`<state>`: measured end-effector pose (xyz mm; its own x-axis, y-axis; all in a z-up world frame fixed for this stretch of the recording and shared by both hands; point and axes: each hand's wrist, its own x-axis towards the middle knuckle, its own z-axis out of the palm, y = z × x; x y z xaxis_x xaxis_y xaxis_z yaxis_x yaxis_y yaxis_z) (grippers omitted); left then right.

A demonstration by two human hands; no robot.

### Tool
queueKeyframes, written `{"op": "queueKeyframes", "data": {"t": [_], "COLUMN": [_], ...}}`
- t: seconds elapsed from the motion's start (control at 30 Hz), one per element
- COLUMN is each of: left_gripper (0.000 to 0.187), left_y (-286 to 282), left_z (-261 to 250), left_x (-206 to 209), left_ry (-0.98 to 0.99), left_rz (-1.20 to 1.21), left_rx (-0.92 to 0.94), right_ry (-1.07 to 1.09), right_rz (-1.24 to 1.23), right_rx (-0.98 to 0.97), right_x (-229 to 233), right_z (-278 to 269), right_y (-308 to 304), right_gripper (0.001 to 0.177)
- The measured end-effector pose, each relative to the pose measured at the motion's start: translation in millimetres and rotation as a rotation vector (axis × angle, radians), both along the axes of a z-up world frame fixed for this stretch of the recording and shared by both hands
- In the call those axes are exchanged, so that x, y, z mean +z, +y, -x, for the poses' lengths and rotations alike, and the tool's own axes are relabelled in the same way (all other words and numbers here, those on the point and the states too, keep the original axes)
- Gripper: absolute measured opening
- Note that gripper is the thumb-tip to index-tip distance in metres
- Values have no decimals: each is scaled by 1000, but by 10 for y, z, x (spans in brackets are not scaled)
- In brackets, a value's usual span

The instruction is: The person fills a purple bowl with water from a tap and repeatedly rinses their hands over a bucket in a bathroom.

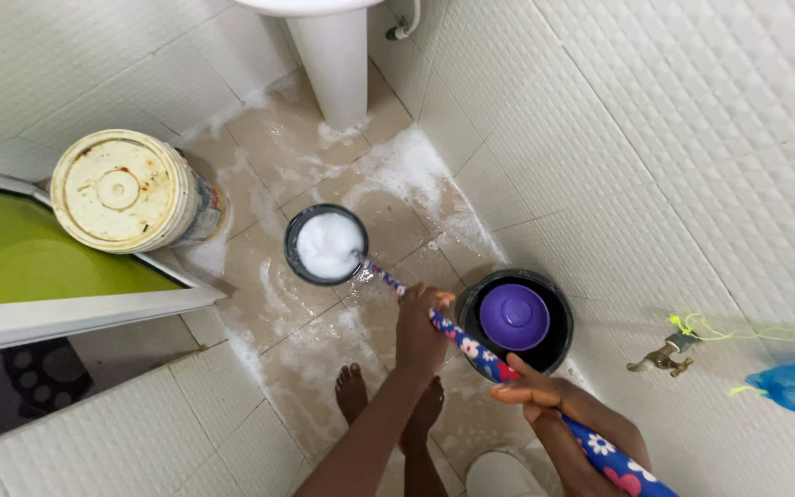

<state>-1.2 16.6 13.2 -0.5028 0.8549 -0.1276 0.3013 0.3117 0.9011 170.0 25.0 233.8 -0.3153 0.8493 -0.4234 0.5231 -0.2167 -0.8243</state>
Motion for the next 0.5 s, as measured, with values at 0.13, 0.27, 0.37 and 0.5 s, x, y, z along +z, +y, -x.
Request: {"op": "queueKeyframes", "data": {"t": [0.13,0.27,0.37,0.5], "left_gripper": [8,24,65,108], "left_y": [239,813,1372,1545], "left_z": [82,153,363,496], "left_x": [-73,-320,-267,123], "left_ry": [-119,-18,-154,-172], "left_rz": [5,-121,-89,-346], "left_rx": [-44,-244,-361,-241], "right_ry": [137,127,263,485], "right_rz": [-106,-48,-161,-479], "right_rx": [-4,-204,-266,-119], "right_x": [35,340,520,433], "right_z": [228,521,854,1399], "right_y": [103,525,1240,2233], "right_gripper": [22,15,7,26]}}
